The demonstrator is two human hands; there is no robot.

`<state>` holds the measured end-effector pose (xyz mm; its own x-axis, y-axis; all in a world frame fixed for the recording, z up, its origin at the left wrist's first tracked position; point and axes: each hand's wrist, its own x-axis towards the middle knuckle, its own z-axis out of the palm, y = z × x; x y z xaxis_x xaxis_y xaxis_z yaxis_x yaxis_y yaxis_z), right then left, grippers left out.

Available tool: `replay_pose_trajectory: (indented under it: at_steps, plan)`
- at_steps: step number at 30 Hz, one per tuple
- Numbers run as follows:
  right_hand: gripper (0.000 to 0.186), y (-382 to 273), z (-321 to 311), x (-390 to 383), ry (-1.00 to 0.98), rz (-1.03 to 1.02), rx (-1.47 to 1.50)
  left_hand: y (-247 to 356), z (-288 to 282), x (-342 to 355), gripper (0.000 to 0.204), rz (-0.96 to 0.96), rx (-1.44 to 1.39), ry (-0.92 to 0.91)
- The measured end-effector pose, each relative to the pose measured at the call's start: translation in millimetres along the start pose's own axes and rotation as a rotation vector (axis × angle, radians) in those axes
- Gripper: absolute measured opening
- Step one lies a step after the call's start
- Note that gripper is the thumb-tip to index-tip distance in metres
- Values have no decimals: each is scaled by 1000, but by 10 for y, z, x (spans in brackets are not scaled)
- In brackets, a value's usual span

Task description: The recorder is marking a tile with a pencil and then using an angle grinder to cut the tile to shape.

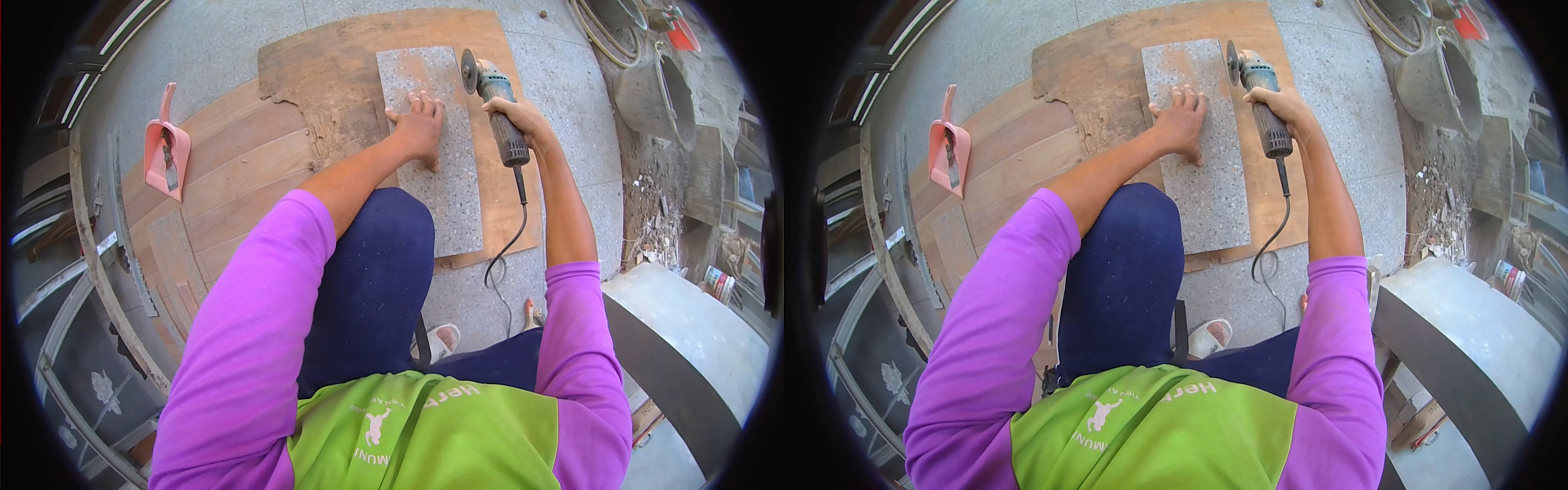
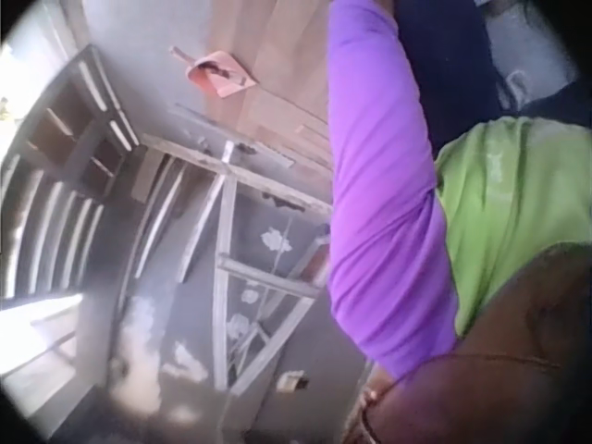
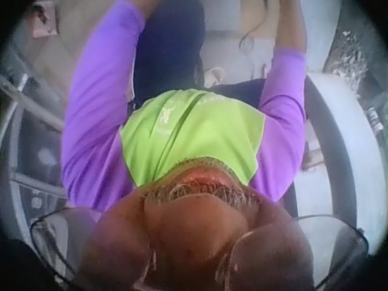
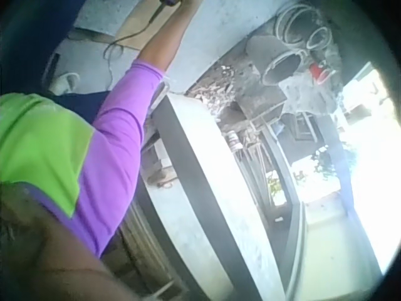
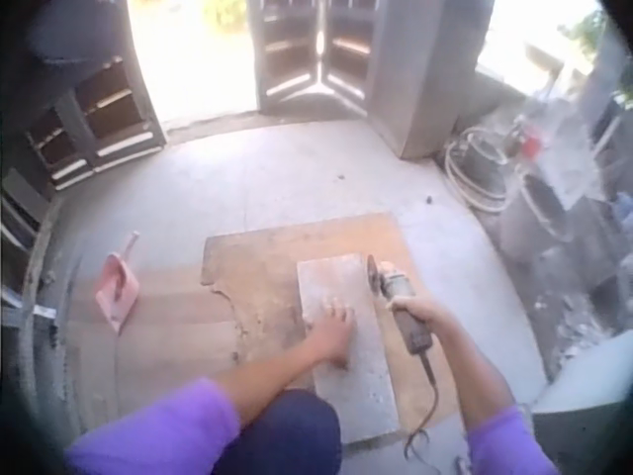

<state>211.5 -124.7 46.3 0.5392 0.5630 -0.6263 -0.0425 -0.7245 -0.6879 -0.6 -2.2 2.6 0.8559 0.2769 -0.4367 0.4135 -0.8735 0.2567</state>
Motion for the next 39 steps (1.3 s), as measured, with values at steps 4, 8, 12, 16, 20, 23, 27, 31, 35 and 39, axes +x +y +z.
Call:
replay_pose_trajectory:
  at_steps: [4,8,12,16,20,23,27,31,35,39]
  plan:
    - [42,146,2,-298,28,-16,-42,-5,11,21,150,5,1,1]
    - [41,204,55,-468,35,-27,-45,-30,36,36,151,2,-3,16]
    - [41,298,41,-422,28,1,-49,14,19,38,151,5,0,14]
    - [42,298,62,-317,10,-3,-33,19,8,27,152,1,3,8]
    - [49,226,19,-168,9,53,-40,29,6,32,152,-1,0,-1]
    - [46,133,55,-118,-1,22,-70,-3,23,28,151,-7,-18,-4]
    - [45,113,43,-74,15,19,-88,14,11,36,152,-7,1,-13]
    - [46,62,46,-60,8,22,-48,19,14,35,152,-8,1,-9]
    - [48,-8,53,-34,-9,20,-40,11,24,35,152,-15,0,-1]
    - [48,-29,33,28,-7,35,-34,24,17,34,152,-15,1,4]
